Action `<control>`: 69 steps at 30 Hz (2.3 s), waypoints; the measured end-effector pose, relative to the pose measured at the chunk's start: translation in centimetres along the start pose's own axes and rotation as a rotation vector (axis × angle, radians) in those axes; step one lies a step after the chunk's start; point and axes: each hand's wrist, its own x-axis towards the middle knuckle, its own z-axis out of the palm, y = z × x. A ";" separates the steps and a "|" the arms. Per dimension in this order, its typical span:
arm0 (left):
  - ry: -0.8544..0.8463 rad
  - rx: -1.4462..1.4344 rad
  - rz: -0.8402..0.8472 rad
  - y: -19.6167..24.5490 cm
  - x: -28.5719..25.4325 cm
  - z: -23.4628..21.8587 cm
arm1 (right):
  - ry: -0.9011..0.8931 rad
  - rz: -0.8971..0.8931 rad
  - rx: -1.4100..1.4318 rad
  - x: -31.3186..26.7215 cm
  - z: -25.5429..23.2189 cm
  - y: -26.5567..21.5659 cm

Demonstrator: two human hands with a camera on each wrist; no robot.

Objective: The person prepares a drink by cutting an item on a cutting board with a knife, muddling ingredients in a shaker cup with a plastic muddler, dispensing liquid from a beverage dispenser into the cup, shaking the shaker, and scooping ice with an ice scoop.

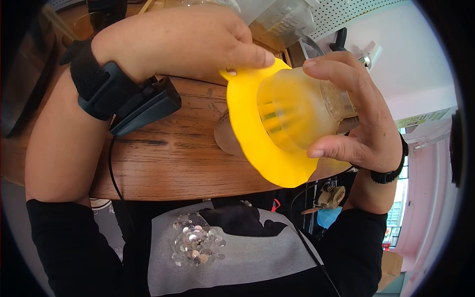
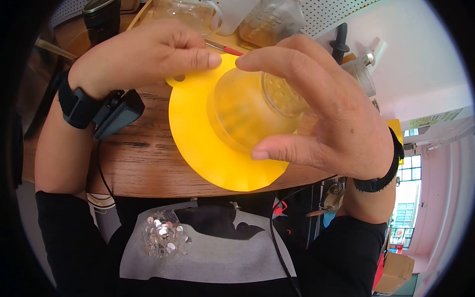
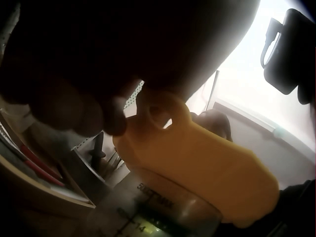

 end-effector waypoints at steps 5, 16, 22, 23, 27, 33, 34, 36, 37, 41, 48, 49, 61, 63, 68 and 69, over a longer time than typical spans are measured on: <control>-0.147 -0.121 -0.140 0.9 -0.5 0.1 | 0.064 -0.059 0.093 0.2 -0.5 -0.2; -0.086 -0.147 -0.216 0.9 -0.1 0.9 | -0.001 0.203 -0.160 0.5 0.1 -1.5; -0.046 -0.003 -0.099 0.3 0.2 1.2 | 0.137 0.087 0.046 0.1 0.1 -0.4; -0.020 0.030 -0.011 0.0 0.4 1.3 | 0.170 -0.021 0.063 -0.2 -0.1 0.2; -0.047 0.030 0.009 -0.5 0.5 1.2 | -0.040 -0.056 -0.021 -0.1 -0.5 0.3; 0.049 0.240 0.428 -1.1 0.6 1.2 | 0.064 0.305 -0.182 0.6 0.5 -1.7; -0.014 0.023 0.080 0.3 0.1 1.1 | 0.088 0.223 -0.073 0.5 0.3 -1.3; -0.072 -0.201 -0.271 1.1 -0.1 1.0 | 0.106 0.138 0.040 0.1 -0.2 -0.2; -0.076 -0.199 -0.287 1.1 -0.1 1.0 | 0.075 0.011 -0.003 -0.2 -0.5 0.6; -0.057 -0.191 -0.173 0.2 0.1 1.4 | 0.050 -0.082 0.059 -0.6 0.2 1.4; 0.080 0.264 0.379 -0.8 0.4 1.3 | 0.061 0.355 -0.147 0.2 0.7 -1.3; 0.009 0.065 0.047 0.7 0.1 1.1 | 0.103 0.281 -0.070 0.0 0.6 -1.1; 0.021 -0.097 -0.118 -0.1 0.1 1.7 | 0.033 0.244 -0.218 0.3 0.1 -2.2; 0.024 -0.077 -0.092 -0.1 0.2 1.6 | 0.073 0.225 -0.204 0.4 0.4 -1.7; 0.038 -0.027 -0.147 0.6 0.0 1.7 | 0.249 0.109 0.127 -0.5 1.1 -0.1; 0.039 -0.027 -0.148 0.4 0.2 1.8 | 0.258 0.007 0.141 -1.0 0.9 0.7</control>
